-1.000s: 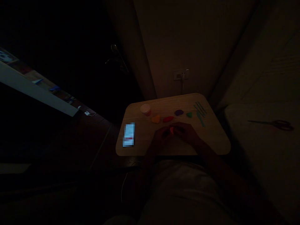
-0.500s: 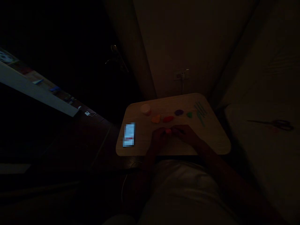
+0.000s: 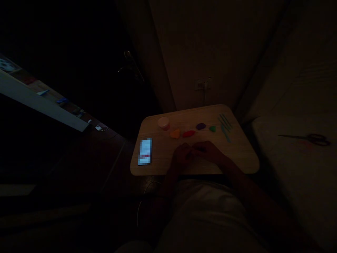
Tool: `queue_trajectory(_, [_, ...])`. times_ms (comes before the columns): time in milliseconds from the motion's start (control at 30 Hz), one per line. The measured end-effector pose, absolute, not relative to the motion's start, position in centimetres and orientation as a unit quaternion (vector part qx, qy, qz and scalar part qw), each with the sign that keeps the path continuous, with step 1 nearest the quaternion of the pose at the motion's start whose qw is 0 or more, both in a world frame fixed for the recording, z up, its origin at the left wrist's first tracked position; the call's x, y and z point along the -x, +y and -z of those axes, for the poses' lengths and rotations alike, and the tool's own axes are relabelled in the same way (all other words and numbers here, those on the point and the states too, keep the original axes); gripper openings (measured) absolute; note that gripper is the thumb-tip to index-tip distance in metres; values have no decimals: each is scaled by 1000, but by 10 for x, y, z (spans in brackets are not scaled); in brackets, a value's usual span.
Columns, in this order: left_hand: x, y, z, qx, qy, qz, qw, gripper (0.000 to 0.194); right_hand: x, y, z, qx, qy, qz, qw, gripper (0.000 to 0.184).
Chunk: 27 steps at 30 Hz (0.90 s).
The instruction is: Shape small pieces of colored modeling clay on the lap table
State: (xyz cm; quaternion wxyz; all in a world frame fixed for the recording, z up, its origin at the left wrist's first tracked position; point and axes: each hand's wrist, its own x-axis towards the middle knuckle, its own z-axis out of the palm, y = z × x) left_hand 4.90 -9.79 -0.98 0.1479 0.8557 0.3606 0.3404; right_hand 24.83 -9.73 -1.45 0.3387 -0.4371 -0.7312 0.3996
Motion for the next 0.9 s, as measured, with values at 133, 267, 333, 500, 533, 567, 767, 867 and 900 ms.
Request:
queue_trajectory(133, [-48,-98,2,-822,358,-389,210,14,-248,-98,15,423,-723,-421,348,38])
queue_trajectory(267, [-47,-96,-1,-810,338,-410,250,15,-247,-98,16,429,-716,-422,353,38])
queue_trajectory(333, [-47,-94,0,-813,328,-406,260,21,-247,-98,15,438,-712,-412,363,36])
queue_trajectory(500, [-50,-94,2,-815,308,-405,278,28,-249,-97,13,433,-704,-407,390,34])
queue_trajectory(533, [-51,-94,1,-813,310,-405,280,26,-249,-98,13,429,-702,-412,392,35])
queue_trajectory(567, [-51,-95,1,-813,314,-403,281,24,-250,-98,13,425,-699,-419,394,36])
queue_trajectory(767, [-51,-95,4,-820,320,-371,297,37,-252,-100,12,410,-693,-439,399,45])
queue_trajectory(867, [-50,-95,4,-817,338,-358,301,37,-250,-100,11,406,-696,-438,399,48])
queue_trajectory(900, [-50,-96,3,-811,350,-356,305,35,-249,-100,11,408,-696,-439,395,48])
